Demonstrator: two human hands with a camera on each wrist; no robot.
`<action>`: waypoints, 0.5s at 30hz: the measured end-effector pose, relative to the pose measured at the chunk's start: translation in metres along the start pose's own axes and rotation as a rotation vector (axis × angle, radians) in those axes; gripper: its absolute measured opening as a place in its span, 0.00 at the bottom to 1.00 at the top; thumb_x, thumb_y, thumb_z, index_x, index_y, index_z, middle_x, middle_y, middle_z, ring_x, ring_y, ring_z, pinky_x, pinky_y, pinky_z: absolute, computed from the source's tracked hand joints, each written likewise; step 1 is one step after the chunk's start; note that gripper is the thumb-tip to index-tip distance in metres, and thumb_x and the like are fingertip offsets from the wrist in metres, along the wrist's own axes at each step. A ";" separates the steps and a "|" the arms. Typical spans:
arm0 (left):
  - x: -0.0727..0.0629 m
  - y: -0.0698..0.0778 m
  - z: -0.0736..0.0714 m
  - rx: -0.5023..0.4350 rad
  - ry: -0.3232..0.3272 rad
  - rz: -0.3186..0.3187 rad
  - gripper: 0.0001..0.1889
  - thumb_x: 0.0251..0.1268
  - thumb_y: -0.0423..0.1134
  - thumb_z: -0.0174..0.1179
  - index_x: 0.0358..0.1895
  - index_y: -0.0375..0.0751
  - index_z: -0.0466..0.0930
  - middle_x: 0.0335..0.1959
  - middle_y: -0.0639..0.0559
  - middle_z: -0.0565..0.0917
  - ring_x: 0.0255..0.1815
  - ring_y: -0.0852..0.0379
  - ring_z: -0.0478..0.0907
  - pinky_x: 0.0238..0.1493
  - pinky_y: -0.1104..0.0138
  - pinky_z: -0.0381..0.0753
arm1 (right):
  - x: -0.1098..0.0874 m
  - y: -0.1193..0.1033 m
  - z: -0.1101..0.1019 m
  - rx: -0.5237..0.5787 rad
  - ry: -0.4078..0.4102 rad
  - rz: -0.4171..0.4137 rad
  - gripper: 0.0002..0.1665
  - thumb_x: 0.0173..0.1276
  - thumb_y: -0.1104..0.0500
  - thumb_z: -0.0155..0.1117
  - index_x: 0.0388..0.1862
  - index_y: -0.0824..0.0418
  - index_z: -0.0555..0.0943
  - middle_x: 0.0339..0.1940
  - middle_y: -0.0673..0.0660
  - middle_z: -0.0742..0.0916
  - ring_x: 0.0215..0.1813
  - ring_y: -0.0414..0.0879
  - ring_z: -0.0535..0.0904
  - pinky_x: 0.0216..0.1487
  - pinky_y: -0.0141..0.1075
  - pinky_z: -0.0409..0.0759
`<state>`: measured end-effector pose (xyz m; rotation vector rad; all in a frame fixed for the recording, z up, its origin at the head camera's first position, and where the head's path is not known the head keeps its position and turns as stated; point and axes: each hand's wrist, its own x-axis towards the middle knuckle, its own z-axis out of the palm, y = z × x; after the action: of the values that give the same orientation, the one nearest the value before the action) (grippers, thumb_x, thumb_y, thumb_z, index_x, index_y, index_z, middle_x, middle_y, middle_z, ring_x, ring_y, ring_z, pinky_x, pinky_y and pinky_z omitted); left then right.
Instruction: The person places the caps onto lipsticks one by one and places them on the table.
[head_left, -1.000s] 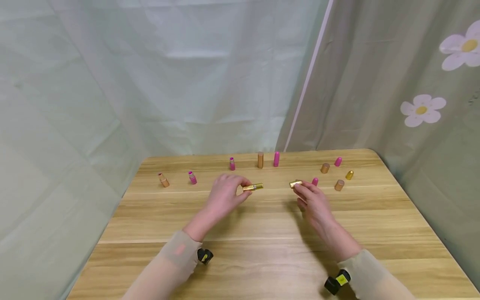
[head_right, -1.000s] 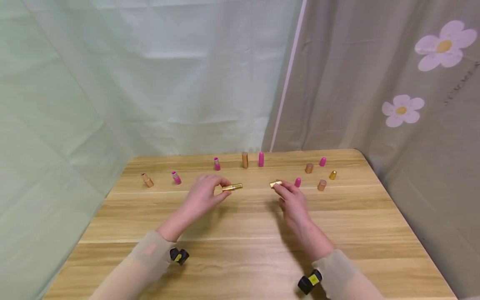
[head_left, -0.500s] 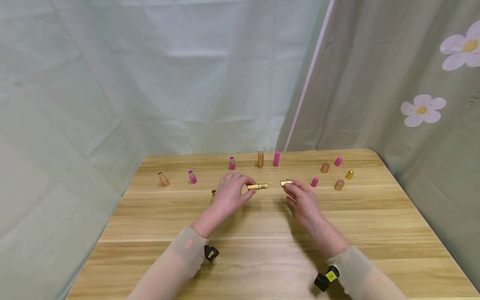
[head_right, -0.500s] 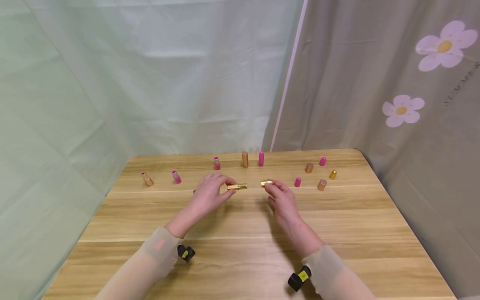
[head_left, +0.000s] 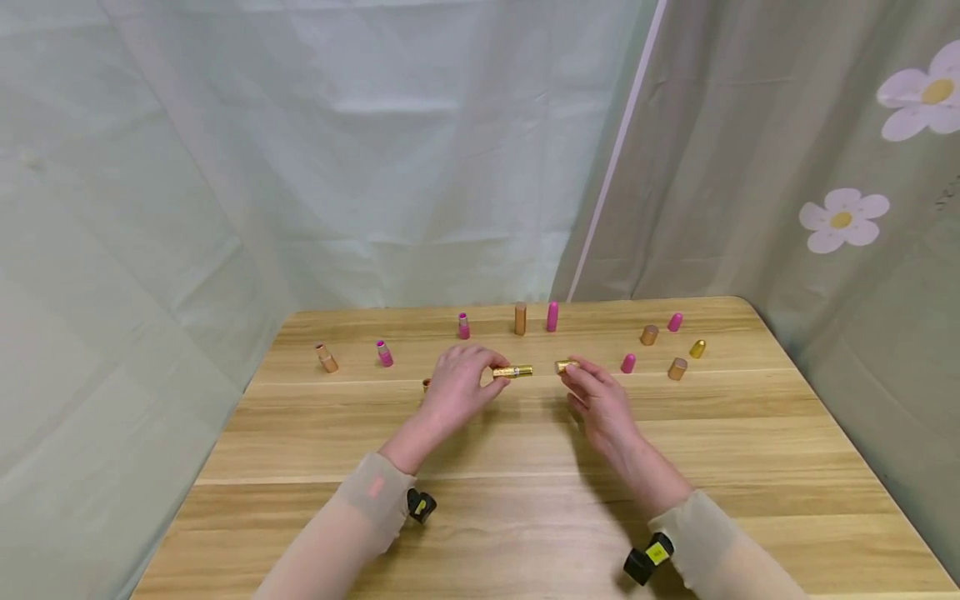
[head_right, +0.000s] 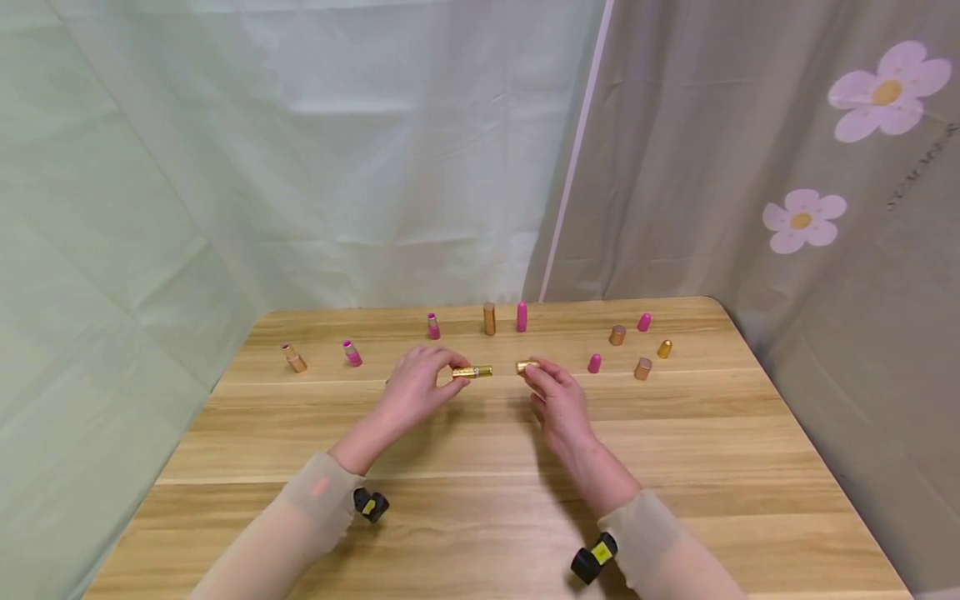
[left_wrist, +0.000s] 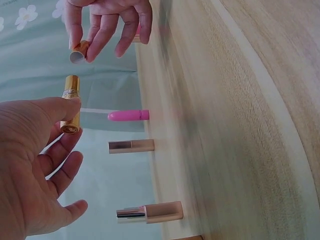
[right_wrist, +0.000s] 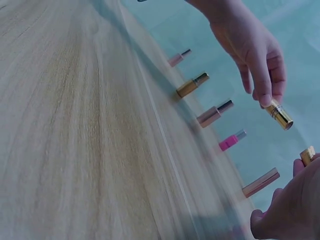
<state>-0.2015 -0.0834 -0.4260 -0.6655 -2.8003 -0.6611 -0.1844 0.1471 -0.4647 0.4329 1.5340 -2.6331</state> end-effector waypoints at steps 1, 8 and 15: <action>0.000 0.000 0.000 -0.001 0.001 0.001 0.11 0.66 0.46 0.71 0.49 0.52 0.87 0.49 0.56 0.85 0.55 0.52 0.76 0.66 0.51 0.67 | 0.000 0.001 0.000 -0.003 0.001 -0.002 0.13 0.74 0.62 0.65 0.56 0.59 0.80 0.38 0.47 0.90 0.50 0.43 0.83 0.75 0.51 0.62; 0.002 0.003 0.000 -0.012 0.005 0.021 0.10 0.66 0.45 0.71 0.48 0.51 0.87 0.50 0.55 0.85 0.57 0.50 0.76 0.70 0.49 0.64 | -0.001 0.004 0.002 -0.026 0.004 -0.007 0.13 0.75 0.60 0.65 0.55 0.61 0.82 0.39 0.47 0.90 0.50 0.43 0.84 0.74 0.51 0.63; 0.004 0.006 0.003 -0.002 -0.005 0.012 0.10 0.66 0.45 0.71 0.48 0.52 0.87 0.50 0.56 0.85 0.58 0.50 0.75 0.71 0.49 0.63 | -0.003 0.006 0.007 -0.006 0.001 -0.012 0.05 0.73 0.63 0.67 0.46 0.58 0.85 0.39 0.48 0.90 0.49 0.43 0.84 0.75 0.50 0.63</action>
<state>-0.2026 -0.0759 -0.4250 -0.6852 -2.7986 -0.6615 -0.1817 0.1384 -0.4655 0.4262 1.5497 -2.6370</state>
